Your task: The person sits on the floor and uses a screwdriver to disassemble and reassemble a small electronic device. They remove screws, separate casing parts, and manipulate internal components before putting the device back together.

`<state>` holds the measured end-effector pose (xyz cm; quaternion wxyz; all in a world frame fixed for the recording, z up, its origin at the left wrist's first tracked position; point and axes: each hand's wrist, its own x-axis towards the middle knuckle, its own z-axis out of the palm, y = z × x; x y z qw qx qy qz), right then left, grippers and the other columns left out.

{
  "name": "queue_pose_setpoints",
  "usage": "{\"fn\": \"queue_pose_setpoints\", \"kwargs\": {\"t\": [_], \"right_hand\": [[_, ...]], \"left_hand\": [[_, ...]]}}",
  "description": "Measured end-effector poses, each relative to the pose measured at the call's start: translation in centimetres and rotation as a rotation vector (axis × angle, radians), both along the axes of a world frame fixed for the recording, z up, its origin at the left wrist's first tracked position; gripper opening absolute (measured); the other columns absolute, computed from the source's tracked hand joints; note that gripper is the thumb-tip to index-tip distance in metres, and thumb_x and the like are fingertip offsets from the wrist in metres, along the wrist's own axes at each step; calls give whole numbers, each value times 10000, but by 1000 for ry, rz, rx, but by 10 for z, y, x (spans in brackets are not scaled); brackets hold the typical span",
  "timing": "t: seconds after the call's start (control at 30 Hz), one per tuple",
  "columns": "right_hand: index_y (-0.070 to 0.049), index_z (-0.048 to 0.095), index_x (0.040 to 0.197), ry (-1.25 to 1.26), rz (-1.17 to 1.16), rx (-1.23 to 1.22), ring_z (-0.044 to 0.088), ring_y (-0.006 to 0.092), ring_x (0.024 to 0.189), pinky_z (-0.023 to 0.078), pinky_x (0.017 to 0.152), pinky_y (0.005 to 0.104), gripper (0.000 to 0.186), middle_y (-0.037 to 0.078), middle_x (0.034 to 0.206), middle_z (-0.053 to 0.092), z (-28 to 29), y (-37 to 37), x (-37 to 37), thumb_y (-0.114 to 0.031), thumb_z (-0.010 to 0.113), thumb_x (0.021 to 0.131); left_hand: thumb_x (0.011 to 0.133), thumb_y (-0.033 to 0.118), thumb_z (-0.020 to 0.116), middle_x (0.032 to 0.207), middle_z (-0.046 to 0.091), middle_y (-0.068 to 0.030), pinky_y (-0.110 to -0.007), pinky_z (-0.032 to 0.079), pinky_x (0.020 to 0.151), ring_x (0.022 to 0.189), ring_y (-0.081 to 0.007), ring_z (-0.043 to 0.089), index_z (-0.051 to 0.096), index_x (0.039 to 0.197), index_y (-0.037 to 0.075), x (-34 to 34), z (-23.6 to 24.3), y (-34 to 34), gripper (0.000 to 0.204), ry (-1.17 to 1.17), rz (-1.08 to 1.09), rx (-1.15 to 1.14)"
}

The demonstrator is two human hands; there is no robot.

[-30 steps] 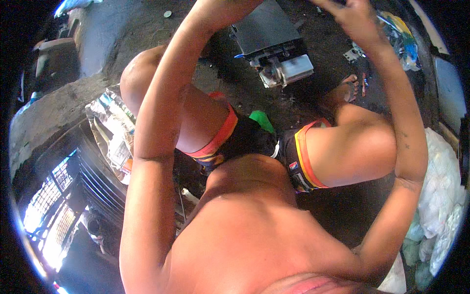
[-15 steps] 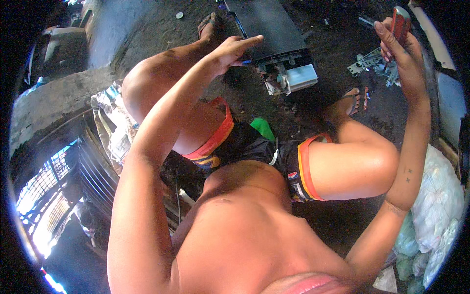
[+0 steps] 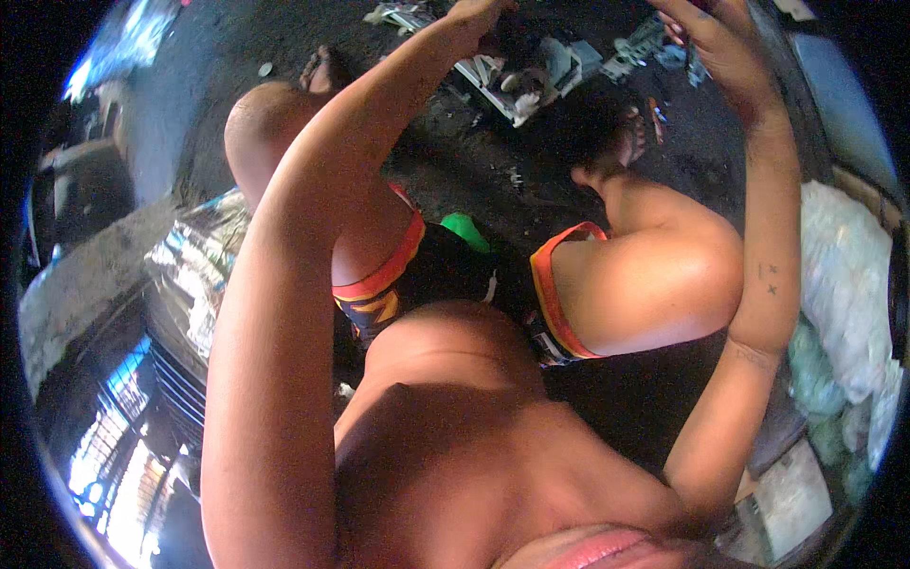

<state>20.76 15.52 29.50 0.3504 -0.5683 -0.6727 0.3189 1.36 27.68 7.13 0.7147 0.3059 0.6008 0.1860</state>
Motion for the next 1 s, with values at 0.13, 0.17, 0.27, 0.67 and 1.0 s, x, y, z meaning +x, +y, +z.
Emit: {"fn": "queue_pose_setpoints", "kwargs": {"t": [0.13, 0.17, 0.27, 0.67, 1.0], "right_hand": [[-54, 596, 748, -44, -55, 36, 473, 91, 627, 391, 601, 307, 310, -45, 671, 499, -11, -9, 33, -216, 779, 939], [-50, 592, 746, -3, -146, -72, 477, 93, 635, 394, 606, 305, 316, -41, 677, 502, -8, -21, 36, -215, 780, 940], [-51, 662, 923, -128, -256, -96, 553, 73, 759, 447, 730, 259, 289, -33, 803, 585, -29, -52, 79, -306, 796, 929], [-41, 700, 1009, -134, -365, -258, 602, 61, 874, 476, 853, 238, 264, -42, 910, 661, -42, -105, 147, -245, 831, 905], [-31, 701, 1095, -170, -341, -189, 577, 67, 840, 450, 761, 236, 269, -26, 936, 649, -43, -110, 148, -237, 785, 944]], "left_hand": [[985, 289, 683, 935, 689, -148, -401, 552, 766, 811, -278, 676, 680, 1059, 35, 45, -35, 26, 265, 29, -54, 51], [985, 295, 682, 937, 688, -147, -407, 549, 762, 807, -279, 672, 679, 1059, 34, 58, -42, 31, 271, 36, -70, 49], [986, 311, 678, 943, 683, -146, -426, 542, 750, 796, -283, 662, 678, 1060, 32, 102, -67, 47, 288, 74, -132, 51], [987, 374, 665, 965, 664, -143, -502, 511, 700, 752, -299, 623, 671, 1065, 23, 153, -125, 51, 360, 294, -359, 18], [931, 302, 712, 745, 657, -20, -326, 462, 630, 672, -108, 545, 716, 875, 14, -34, -123, -138, 293, 365, -89, 585]]}}
